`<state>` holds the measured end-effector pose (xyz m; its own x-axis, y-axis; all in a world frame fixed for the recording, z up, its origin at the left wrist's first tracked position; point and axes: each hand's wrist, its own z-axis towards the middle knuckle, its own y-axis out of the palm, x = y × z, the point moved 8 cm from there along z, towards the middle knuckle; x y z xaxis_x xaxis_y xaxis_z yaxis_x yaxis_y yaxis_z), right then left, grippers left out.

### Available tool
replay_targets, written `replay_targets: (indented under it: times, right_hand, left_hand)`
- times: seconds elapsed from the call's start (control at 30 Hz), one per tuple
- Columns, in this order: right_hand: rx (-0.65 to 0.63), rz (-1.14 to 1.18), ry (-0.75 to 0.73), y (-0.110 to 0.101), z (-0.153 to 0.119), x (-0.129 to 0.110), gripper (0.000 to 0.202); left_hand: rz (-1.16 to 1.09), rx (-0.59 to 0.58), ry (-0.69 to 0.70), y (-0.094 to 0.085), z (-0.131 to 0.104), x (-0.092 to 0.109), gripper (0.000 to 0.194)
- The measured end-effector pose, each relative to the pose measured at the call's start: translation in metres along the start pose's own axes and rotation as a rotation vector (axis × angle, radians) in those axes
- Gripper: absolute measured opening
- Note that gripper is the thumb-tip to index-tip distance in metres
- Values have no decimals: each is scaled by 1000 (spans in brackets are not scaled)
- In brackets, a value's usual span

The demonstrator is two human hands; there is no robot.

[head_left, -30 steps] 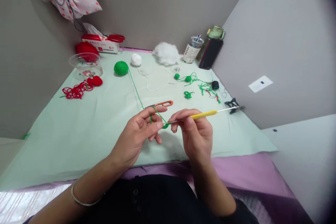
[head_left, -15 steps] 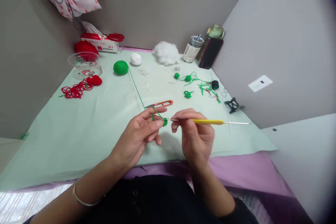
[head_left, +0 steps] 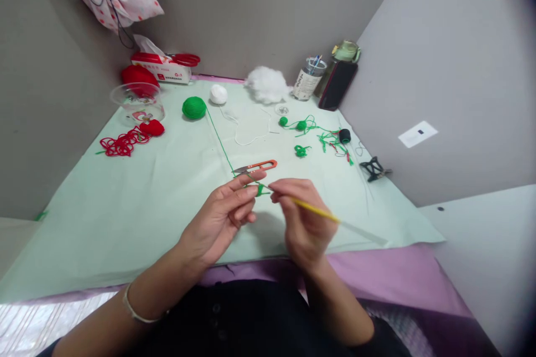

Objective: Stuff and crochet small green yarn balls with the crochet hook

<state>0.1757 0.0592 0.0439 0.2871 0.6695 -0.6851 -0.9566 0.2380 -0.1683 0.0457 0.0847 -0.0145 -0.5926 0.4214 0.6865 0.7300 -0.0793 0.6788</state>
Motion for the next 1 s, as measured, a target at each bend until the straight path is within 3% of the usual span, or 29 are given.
replay_targets:
  times: [0.1,0.23,0.4,0.5,0.67,0.73,0.83,0.9,1.0]
  right_hand:
    - [31,275,195,-2,4,14,22]
    - [-67,321,231,7,5,17,16]
    - [-55,432,322,6,4,29,18]
    - [-76,312,220,1,5,18,20]
    - [-167,-188,-285,8,-5,-21,27]
    - [-157,-332,-391,13,-10,-25,36]
    - [-121,-432,-390,15,-12,-18,46]
    - [-100,-378,-329,13,-11,-11,50]
    - [-79,-294,-280,7,-11,-6,52]
  left_hand:
    - [75,18,82,-1,-1,7,21]
    - [221,20,193,2,-5,13,30]
    - [240,18,195,4,-7,16,19]
    - [261,70,219,0,-8,19,15]
    - [339,117,307,-8,-9,24,24]
    - [327,86,301,-8,-8,21,29]
    - [269,25,216,-3,-5,13,35]
    - [244,2,155,0,-5,9,37]
    - [266,5,183,2,-6,12,31]
